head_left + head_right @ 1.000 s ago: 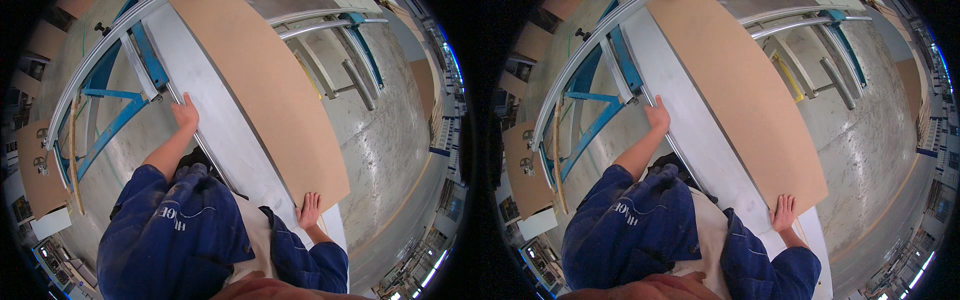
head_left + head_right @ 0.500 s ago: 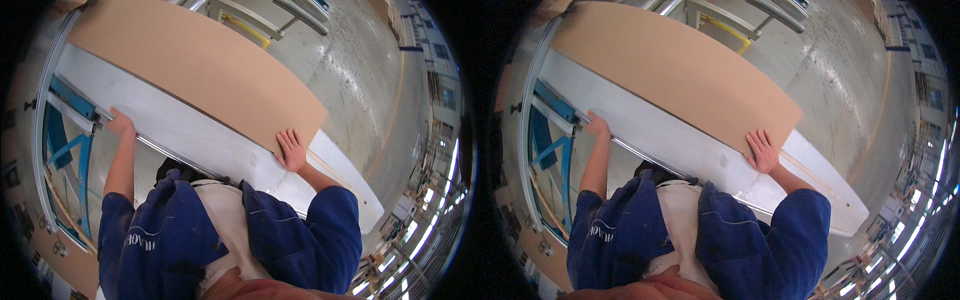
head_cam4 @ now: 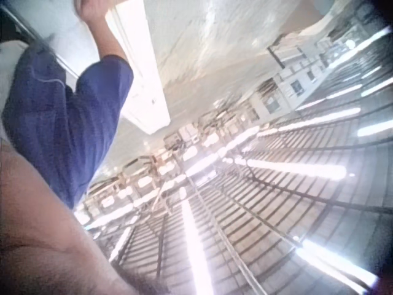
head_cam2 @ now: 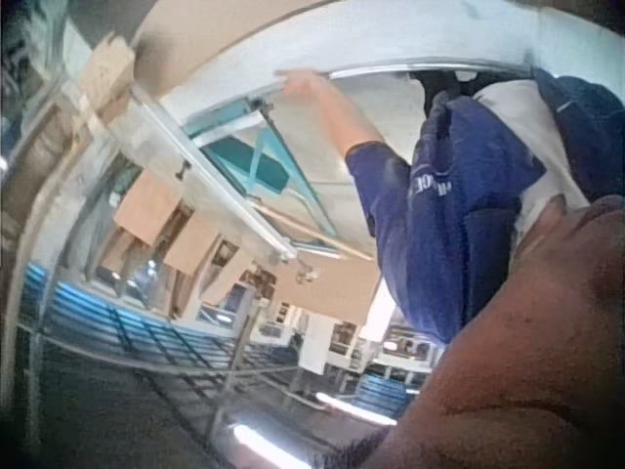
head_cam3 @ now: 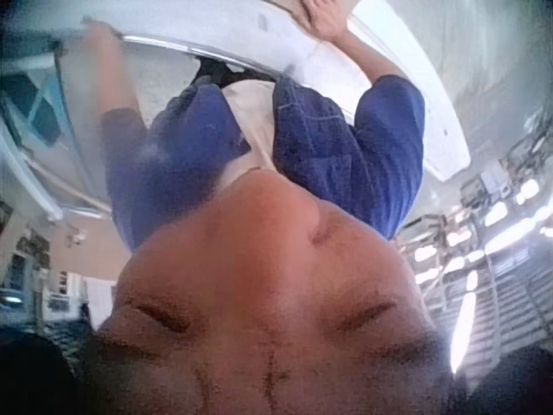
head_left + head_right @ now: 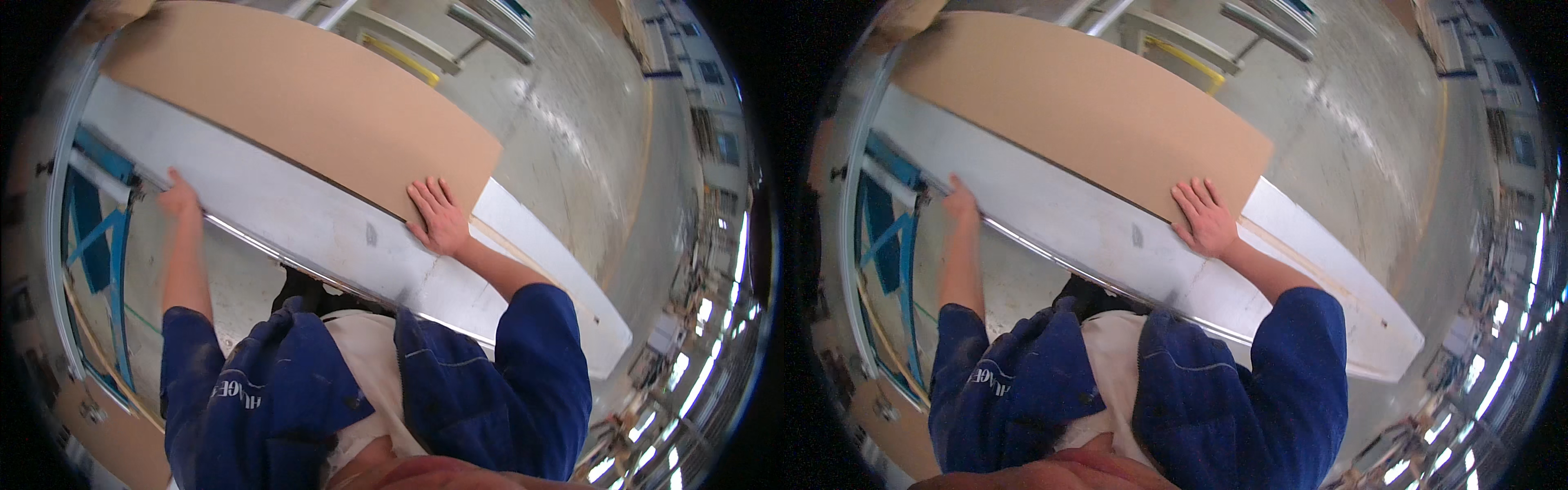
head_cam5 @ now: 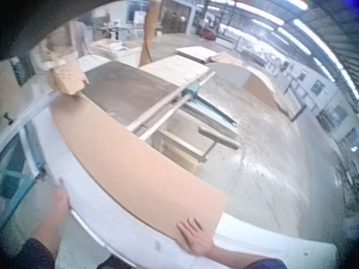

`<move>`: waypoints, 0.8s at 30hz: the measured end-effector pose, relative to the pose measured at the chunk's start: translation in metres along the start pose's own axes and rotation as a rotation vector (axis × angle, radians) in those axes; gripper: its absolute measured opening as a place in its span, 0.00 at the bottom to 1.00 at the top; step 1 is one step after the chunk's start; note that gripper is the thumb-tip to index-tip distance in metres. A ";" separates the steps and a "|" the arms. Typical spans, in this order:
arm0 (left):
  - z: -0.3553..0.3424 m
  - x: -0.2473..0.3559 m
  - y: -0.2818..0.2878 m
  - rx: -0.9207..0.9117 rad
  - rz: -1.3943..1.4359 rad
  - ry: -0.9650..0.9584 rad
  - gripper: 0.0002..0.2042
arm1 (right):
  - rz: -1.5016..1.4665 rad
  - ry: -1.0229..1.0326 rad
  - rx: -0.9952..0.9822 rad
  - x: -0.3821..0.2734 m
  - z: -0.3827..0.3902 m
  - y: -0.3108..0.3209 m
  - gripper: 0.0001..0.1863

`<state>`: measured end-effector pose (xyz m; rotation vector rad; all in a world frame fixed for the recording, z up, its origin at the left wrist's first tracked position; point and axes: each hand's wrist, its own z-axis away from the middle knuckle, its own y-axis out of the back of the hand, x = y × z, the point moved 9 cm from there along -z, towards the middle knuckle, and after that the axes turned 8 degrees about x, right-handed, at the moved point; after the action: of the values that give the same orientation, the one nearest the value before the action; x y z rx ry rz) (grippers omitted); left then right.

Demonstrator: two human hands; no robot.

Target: The person positions and slides large wooden panels through a table saw in an industrial woodworking setting.

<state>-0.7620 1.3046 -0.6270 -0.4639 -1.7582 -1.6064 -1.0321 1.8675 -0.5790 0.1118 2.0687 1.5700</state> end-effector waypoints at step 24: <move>0.294 -0.061 0.053 0.142 0.064 -0.035 0.40 | -0.105 0.149 0.143 -0.011 -0.018 0.005 0.30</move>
<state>-0.7585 1.6090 -0.6273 -0.4779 -1.8506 -1.4260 -1.0325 1.8491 -0.5672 -0.0633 2.2626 1.4055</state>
